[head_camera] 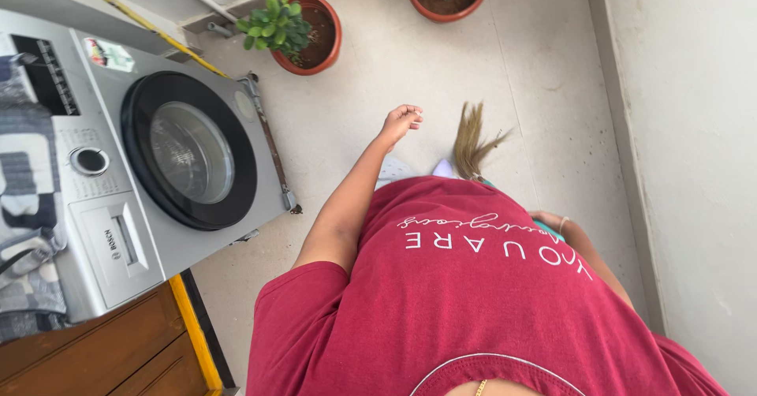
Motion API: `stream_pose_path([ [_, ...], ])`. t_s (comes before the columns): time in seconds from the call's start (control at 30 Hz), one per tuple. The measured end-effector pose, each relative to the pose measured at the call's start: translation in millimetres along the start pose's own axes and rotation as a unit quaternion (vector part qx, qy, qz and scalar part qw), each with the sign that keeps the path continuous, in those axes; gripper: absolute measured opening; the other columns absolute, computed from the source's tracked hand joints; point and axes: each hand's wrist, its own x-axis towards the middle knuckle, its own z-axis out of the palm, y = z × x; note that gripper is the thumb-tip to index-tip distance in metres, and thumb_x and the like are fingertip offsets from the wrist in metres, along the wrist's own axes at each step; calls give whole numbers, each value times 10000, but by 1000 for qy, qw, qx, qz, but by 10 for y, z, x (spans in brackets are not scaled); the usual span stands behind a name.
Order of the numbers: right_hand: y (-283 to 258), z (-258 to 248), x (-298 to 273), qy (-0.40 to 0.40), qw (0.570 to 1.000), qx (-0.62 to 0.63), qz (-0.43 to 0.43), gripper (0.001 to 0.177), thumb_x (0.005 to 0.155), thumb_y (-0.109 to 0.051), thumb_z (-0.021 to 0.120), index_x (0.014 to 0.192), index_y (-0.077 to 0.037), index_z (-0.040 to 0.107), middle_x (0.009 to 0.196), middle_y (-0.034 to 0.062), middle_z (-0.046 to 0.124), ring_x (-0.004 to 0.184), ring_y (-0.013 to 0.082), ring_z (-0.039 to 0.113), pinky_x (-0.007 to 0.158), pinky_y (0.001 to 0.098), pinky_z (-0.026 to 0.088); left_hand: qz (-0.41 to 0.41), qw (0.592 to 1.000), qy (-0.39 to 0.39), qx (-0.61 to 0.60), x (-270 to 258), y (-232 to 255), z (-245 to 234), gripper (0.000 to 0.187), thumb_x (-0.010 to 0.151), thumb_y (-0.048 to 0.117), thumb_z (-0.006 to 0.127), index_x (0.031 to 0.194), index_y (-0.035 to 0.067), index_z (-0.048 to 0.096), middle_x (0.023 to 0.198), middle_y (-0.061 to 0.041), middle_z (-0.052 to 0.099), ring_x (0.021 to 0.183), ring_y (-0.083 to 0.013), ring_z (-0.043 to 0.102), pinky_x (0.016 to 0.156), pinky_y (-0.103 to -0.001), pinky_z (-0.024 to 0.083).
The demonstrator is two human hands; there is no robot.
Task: The person sweeps the floor of a balcony using a broom, moving around potted plants and a washing machine.
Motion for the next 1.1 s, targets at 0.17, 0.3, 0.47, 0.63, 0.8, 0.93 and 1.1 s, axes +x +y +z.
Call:
stream_pose_path([
  [0.17,-495,-360,180,-38,994,-12,-104,483,875,-441,676,1102,-16,702,834,150,707,619,239,657,537,366,534,-33,999,-19,25,429,136,162,263,957,218,625,1165,75,699,1037,-65,735,908,-153,687,867,-296,542],
  [0.3,-839,-613,233,-67,987,29,-145,438,858,-389,663,955,35,718,612,64,646,396,124,516,318,243,406,-35,998,-43,44,823,325,156,276,952,205,606,1184,85,696,1050,-60,730,920,-148,689,867,-297,545],
  [0.47,-1234,-878,94,-51,971,160,-172,404,920,-310,642,1018,75,718,628,61,630,427,110,542,342,220,429,-18,994,-81,69,1625,857,243,272,960,186,604,1185,65,696,1061,-69,730,934,-146,691,848,-287,537],
  [0.63,-1550,-995,-279,-27,957,190,-218,415,921,-345,622,1074,23,738,688,31,630,555,94,571,462,219,465,8,988,-132,80,2420,1393,269,267,983,193,586,1183,49,687,1053,-69,730,923,-142,692,861,-285,568],
  [0.8,-1908,-842,-1017,111,947,127,-273,456,886,-316,612,1147,36,743,784,112,691,698,187,648,624,302,545,1,982,-174,78,2929,1852,177,255,988,190,615,1171,28,688,1034,-78,724,922,-136,695,852,-291,579],
  [0.93,-2351,-901,-1451,86,899,233,-361,458,879,-248,679,1201,76,659,864,98,676,739,176,639,669,295,534,-3,975,-181,129,3306,2152,222,265,960,156,632,1185,29,690,1036,-81,733,922,-144,699,852,-287,578],
  [1.1,-3526,-1477,-1071,-104,768,464,-429,573,957,-333,611,1465,-89,504,990,1,597,774,82,591,647,271,520,5,972,-211,102,3679,2451,771,265,983,160,628,1189,2,677,1062,-97,728,954,-164,707,847,-299,586],
])
